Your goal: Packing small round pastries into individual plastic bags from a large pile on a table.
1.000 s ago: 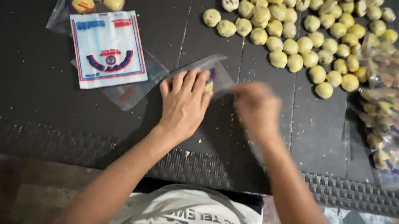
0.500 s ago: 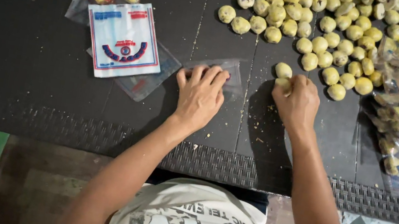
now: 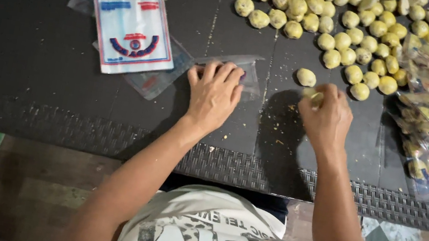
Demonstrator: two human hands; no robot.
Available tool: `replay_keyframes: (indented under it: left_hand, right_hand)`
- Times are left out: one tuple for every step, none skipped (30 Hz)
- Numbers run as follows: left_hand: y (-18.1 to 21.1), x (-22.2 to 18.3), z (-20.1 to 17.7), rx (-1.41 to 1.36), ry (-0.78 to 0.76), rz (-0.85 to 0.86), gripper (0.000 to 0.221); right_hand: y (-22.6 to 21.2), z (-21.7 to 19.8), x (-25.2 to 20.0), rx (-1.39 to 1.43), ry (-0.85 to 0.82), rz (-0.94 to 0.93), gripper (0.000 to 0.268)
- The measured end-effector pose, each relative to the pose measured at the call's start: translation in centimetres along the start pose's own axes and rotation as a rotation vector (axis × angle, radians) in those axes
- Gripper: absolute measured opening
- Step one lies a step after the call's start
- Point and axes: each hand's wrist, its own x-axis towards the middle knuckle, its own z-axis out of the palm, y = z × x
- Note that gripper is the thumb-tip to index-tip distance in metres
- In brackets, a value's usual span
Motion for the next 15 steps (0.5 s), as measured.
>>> replay_keyframes:
  left_hand:
    - [0.1,0.0,-0.3,-0.015,-0.001,-0.007,0.026]
    - [0.1,0.0,-0.3,-0.009,-0.003,-0.010,0.026]
    - [0.1,-0.1,-0.3,-0.009,-0.012,-0.017,0.026]
    - [0.3,0.0,-0.2,-0.014,-0.024,-0.019,0.026]
    - [0.1,0.1,-0.4,-0.013,-0.028,-0.017,0.026]
    - [0.2,0.0,-0.4,-0.009,-0.031,-0.014,0.027]
    - [0.3,0.0,-0.5,-0.005,-0.035,-0.010,0.029]
    - [0.3,-0.2,-0.3,-0.006,-0.033,-0.006,0.029]
    - [0.2,-0.5,-0.2,0.001,-0.071,-0.007,0.031]
    - [0.0,-0.4,-0.1,0.011,-0.103,-0.009,0.034]
    - [-0.3,-0.1,0.0,0.015,-0.096,-0.007,0.034]
    - [-0.3,-0.3,0.0,0.005,-0.111,-0.010,0.035]
    - [-0.4,-0.6,0.0,-0.006,-0.127,-0.012,0.036]
    - [-0.5,-0.5,-0.1,-0.005,-0.126,-0.013,0.036]
    - [-0.5,-0.3,-0.3,0.011,-0.116,0.002,0.036]
  right_hand:
    - [-1.3,-0.8,-0.3,0.099,-0.007,-0.003,0.031]
    - [-3.7,-1.3,-1.0,0.104,-0.010,-0.006,0.031]
    - [-6.0,-1.9,-1.7,0.181,-0.055,0.029,0.031]
    - [-8.2,-2.7,-2.4,0.254,-0.098,0.070,0.031]
    - [-9.3,-1.6,-2.2,0.256,-0.100,0.074,0.031]
    - [-10.2,-0.7,-2.2,0.229,-0.083,0.055,0.034]
    - [-11.2,0.3,-2.2,0.201,-0.066,0.037,0.037]
    - [-11.5,-0.1,-2.4,0.200,-0.062,0.039,0.037]
    - [-11.8,-0.6,-2.6,0.253,-0.104,0.027,0.040]
    - [-12.3,-0.9,-2.4,0.309,-0.144,0.008,0.043]
    - [-11.7,-1.0,-2.5,0.311,-0.137,0.004,0.043]
    - [-11.1,-1.2,-3.2,0.331,-0.213,-0.006,0.044]
    - [-10.5,-1.3,-3.9,0.352,-0.289,-0.016,0.047]
    - [-10.4,-1.4,-3.7,0.352,-0.289,-0.016,0.047]
    - [-10.2,-1.5,-3.5,0.292,-0.270,-0.080,0.044]
